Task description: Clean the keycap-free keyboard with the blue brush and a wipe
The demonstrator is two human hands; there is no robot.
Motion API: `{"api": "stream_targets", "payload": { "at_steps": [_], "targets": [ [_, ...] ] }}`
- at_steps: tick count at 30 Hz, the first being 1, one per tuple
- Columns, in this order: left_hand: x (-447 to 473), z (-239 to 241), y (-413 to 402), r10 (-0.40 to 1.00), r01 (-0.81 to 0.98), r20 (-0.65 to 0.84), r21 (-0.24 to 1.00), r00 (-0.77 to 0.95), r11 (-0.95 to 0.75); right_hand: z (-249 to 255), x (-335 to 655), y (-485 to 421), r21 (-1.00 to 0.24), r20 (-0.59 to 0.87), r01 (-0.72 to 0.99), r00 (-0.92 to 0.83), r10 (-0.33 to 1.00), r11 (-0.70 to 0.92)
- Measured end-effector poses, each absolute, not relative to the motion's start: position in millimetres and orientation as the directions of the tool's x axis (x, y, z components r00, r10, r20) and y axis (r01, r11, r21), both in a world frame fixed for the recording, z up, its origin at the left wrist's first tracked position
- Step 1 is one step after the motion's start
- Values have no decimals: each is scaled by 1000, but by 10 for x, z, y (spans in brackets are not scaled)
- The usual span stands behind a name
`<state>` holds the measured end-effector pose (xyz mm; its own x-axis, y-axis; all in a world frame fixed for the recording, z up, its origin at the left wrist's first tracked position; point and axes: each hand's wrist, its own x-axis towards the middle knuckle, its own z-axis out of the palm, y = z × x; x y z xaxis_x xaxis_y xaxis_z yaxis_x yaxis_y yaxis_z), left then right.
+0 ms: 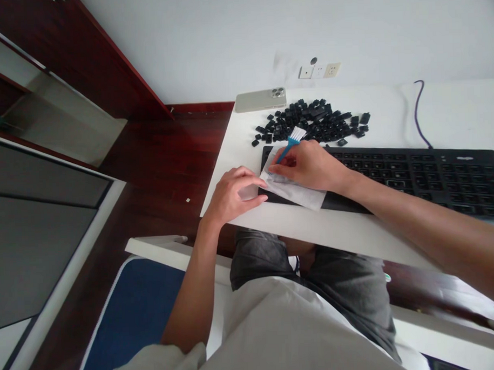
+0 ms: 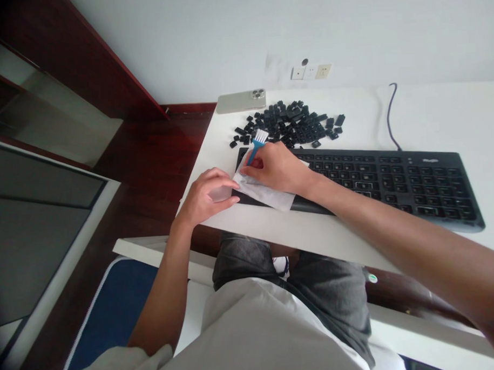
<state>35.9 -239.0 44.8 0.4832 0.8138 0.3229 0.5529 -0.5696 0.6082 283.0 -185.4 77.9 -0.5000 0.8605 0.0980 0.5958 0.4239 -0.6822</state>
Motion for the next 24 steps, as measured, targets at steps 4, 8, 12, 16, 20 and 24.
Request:
{"api": "stream_targets", "payload": {
  "at_steps": [4,8,12,16,20,24],
  "targets": [
    [362,444,-2394,813,577,306,583,496,-572,759,2892,-1812,-789,95,484,-514,853,379],
    [363,439,-2413,815,545,329,617,478,-568,752,2929,-1781,-834,125,421,-486,865,357],
    [355,442,-2425,824,485,343,680,452,-550,816,2876,-1856,-856,99,371,-565,819,359],
    [350,456,-2425,840,477,323,708,435,-520,876,2809,-1970,-787,154,419,-578,801,454],
    [351,475,-2434,852,480,309,721,422,-500,842,2787,-2013,-808,159,404,-552,818,430],
    [351,481,-2443,871,514,277,719,406,-468,779,2769,-2014,-772,88,497,-535,841,397]
  ]
}}
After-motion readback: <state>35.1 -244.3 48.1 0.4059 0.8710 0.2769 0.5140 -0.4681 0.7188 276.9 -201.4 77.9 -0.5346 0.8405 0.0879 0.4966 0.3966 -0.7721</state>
